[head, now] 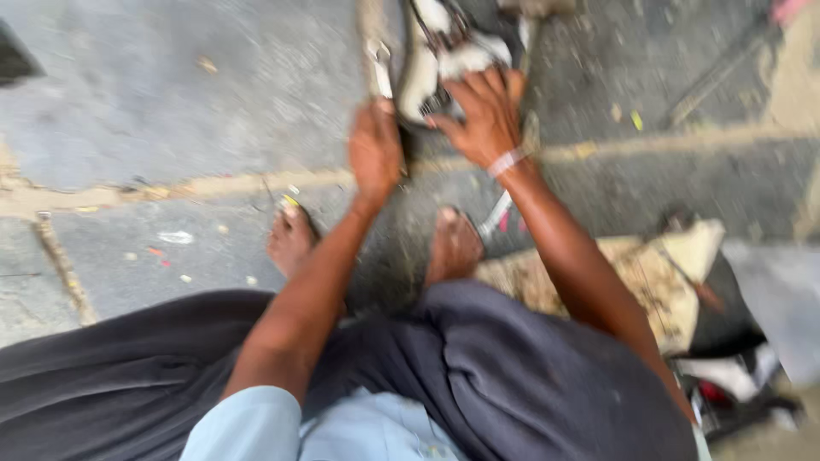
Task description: The person disassembles and reassembles a bicycle seat using various tools, removing springs and the seat cover before reattaching the internal metal frame to the seat base with a screwdriver and pliers.
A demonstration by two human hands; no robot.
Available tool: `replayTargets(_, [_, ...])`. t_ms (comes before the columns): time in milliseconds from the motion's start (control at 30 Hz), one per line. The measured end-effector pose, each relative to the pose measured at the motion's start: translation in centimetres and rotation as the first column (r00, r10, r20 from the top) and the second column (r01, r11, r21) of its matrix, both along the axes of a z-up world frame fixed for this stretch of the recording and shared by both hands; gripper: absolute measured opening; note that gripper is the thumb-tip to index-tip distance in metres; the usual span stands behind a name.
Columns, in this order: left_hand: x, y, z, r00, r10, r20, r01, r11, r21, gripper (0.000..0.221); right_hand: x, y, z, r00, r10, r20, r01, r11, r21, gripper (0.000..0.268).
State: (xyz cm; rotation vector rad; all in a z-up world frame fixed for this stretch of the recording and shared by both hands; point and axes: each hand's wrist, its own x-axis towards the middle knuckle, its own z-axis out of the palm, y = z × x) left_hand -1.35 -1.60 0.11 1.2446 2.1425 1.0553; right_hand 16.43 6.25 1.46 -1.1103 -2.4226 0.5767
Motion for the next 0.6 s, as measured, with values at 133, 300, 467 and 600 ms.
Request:
replayTargets(133, [-0.6,-0.9,-0.4,0.999,-0.042,0.000,0.042,0.989,-0.140,0.037,0.4,0.5,0.6,0.998,0.010,0.055,-0.010,1.000,-0.007,0.053])
replayTargets(300, [0.0,0.0,-0.7,0.990,0.025,0.139,-0.001,0.986,-0.168,0.021,-0.1,1.4,1.5,0.997,-0.054,0.060,0.064,0.983,-0.171,0.058])
replayTargets(467, [0.9,0.1,-0.6,0.999,-0.041,-0.015,0.033,0.938,-0.345,0.041,2.7,1.8,0.3,0.994,-0.097,-0.046,0.094,0.993,-0.064,0.051])
replayTargets(600, [-3.0,-0.9,-0.2,0.996,0.064,-0.063,-0.085,0.900,-0.427,0.036,13.1,7.0,-1.1,0.878,-0.445,-0.178,0.470,0.872,0.138,0.044])
